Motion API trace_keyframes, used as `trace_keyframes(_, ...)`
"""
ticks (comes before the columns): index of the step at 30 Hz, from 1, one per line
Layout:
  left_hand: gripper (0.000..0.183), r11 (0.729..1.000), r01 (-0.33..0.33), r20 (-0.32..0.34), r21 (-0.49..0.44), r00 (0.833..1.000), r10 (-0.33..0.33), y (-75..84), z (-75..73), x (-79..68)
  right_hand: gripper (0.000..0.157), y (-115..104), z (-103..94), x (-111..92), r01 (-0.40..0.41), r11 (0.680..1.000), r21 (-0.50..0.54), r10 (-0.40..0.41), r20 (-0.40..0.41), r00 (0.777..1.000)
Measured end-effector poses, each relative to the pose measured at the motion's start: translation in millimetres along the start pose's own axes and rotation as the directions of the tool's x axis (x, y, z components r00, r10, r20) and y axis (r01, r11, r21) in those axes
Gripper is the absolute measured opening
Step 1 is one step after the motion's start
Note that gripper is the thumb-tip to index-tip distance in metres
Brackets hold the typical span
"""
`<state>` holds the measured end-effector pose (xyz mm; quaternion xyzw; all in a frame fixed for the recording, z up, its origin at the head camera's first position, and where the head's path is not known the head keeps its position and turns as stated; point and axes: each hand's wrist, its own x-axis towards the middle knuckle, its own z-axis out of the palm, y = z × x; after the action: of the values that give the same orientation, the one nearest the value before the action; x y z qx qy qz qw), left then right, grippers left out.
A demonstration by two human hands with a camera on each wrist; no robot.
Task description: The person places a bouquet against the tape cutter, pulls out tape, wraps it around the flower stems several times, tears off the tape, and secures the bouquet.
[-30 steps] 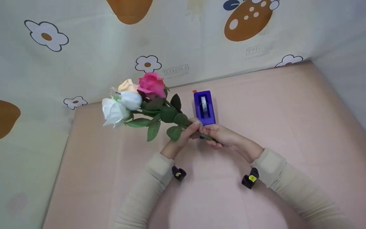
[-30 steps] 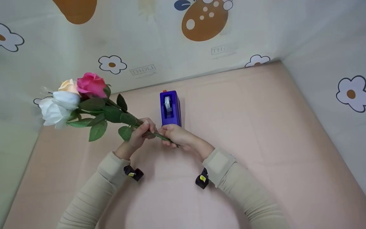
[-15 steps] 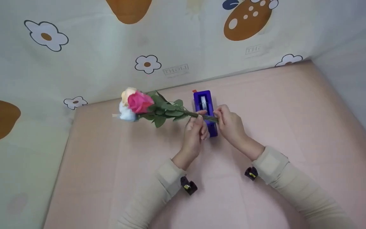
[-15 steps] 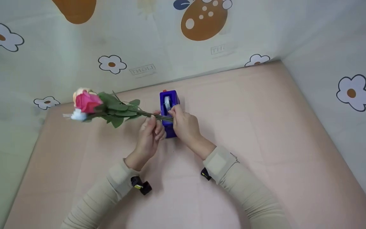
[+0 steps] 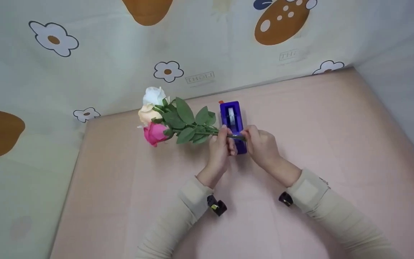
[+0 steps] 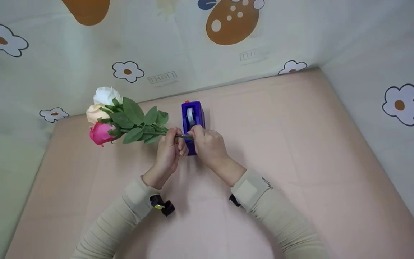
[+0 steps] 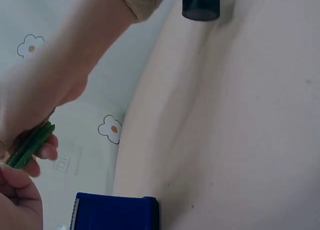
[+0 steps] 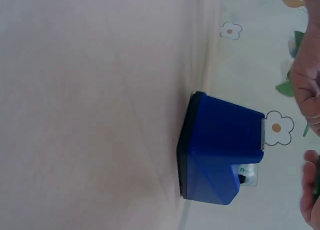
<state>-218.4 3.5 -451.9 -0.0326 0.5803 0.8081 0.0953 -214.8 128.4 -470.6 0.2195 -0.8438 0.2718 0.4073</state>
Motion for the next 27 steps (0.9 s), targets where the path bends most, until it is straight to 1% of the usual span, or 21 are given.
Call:
trace_keyframes(2, 0.031, 1.000, -0.007, 0.013, 0.017, 1.000, 0.006, -0.2, -1.7, 1.2, 0.034, -3, -4.0, 1, -0.028, 0.997, 0.067, 0.026, 0.032, 0.999)
trace_keyframes(4, 0.031, 1.000, -0.010, 0.029, 0.029, 1.000, 0.009, 0.0, -3.0, 2.0, 0.027, -6, -8.5, 3, -0.076, 0.987, 0.141, 0.066, 0.076, 0.995)
trace_keyframes(6, 0.032, 0.999, -0.012, 0.039, 0.045, 0.999, 0.010, 0.3, -4.0, 2.4, 0.020, -8, -12.4, 5, -0.147, 0.967, 0.210, 0.124, 0.121, 0.985)
trace_keyframes(8, 0.033, 0.998, -0.014, 0.048, 0.060, 0.999, 0.011, 0.8, -4.3, 2.6, 0.013, -8, -15.0, 7, -0.217, 0.935, 0.280, 0.182, 0.146, 0.972)
trace_keyframes(10, 0.033, 0.997, -0.017, 0.058, 0.071, 0.998, 0.013, 1.5, -4.3, 2.6, 0.008, -8, -16.3, 7, -0.242, 0.914, 0.327, 0.207, 0.137, 0.969)
trace_keyframes(11, 0.033, 0.997, -0.018, 0.061, 0.070, 0.998, 0.014, 2.1, -4.1, 2.7, 0.006, -8, -16.5, 7, -0.235, 0.908, 0.346, 0.205, 0.120, 0.971)
trace_keyframes(12, 0.032, 0.998, -0.018, 0.066, 0.064, 0.998, 0.014, 2.7, -3.8, 2.9, 0.005, -8, -16.5, 7, -0.211, 0.910, 0.357, 0.189, 0.097, 0.977)
trace_keyframes(15, 0.029, 1.000, -0.006, 0.067, 0.028, 0.998, 0.004, 3.7, -3.8, 3.9, 0.005, -6, -15.3, 7, -0.097, 0.922, 0.374, 0.100, 0.011, 0.995)
trace_keyframes(17, 0.028, 1.000, 0.000, 0.063, 0.004, 0.998, -0.001, 3.6, -4.4, 5.0, 0.006, -5, -13.7, 7, -0.028, 0.926, 0.376, 0.042, -0.031, 0.999)
trace_keyframes(19, 0.027, 1.000, 0.002, 0.067, -0.007, 0.998, -0.002, 2.7, -5.5, 6.0, 0.005, -4, -12.4, 6, 0.002, 0.922, 0.388, 0.020, -0.053, 0.998)
trace_keyframes(20, 0.028, 1.000, 0.000, 0.073, -0.008, 0.997, 0.001, 2.2, -6.0, 6.4, 0.005, -4, -11.9, 6, -0.001, 0.919, 0.393, 0.024, -0.054, 0.998)
trace_keyframes(22, 0.029, 1.000, -0.010, 0.095, 0.000, 0.995, 0.010, 1.3, -7.0, 7.1, 0.003, -3, -11.6, 6, -0.052, 0.907, 0.419, 0.075, -0.040, 0.996)
trace_keyframes(23, 0.029, 1.000, -0.017, 0.108, 0.007, 0.994, 0.016, 1.0, -7.5, 7.1, 0.003, -3, -11.9, 7, -0.098, 0.894, 0.437, 0.120, -0.023, 0.992)
trace_keyframes(24, 0.030, 1.000, -0.025, 0.121, 0.015, 0.992, 0.022, 0.8, -7.9, 6.8, 0.003, -3, -12.2, 7, -0.159, 0.874, 0.459, 0.178, 0.002, 0.984)
trace_keyframes(25, 0.030, 0.999, -0.035, 0.136, 0.028, 0.990, 0.031, 0.6, -8.6, 6.2, 0.004, -3, -12.5, 8, -0.227, 0.848, 0.479, 0.241, 0.033, 0.970)
trace_keyframes(26, 0.030, 0.998, -0.044, 0.149, 0.040, 0.988, 0.037, 0.4, -9.4, 5.4, 0.005, -3, -13.0, 9, -0.300, 0.816, 0.494, 0.305, 0.073, 0.950)
trace_keyframes(27, 0.029, 0.997, -0.058, 0.163, 0.056, 0.986, 0.048, 0.3, -10.4, 4.4, 0.007, -3, -13.2, 10, -0.376, 0.778, 0.504, 0.369, 0.118, 0.922)
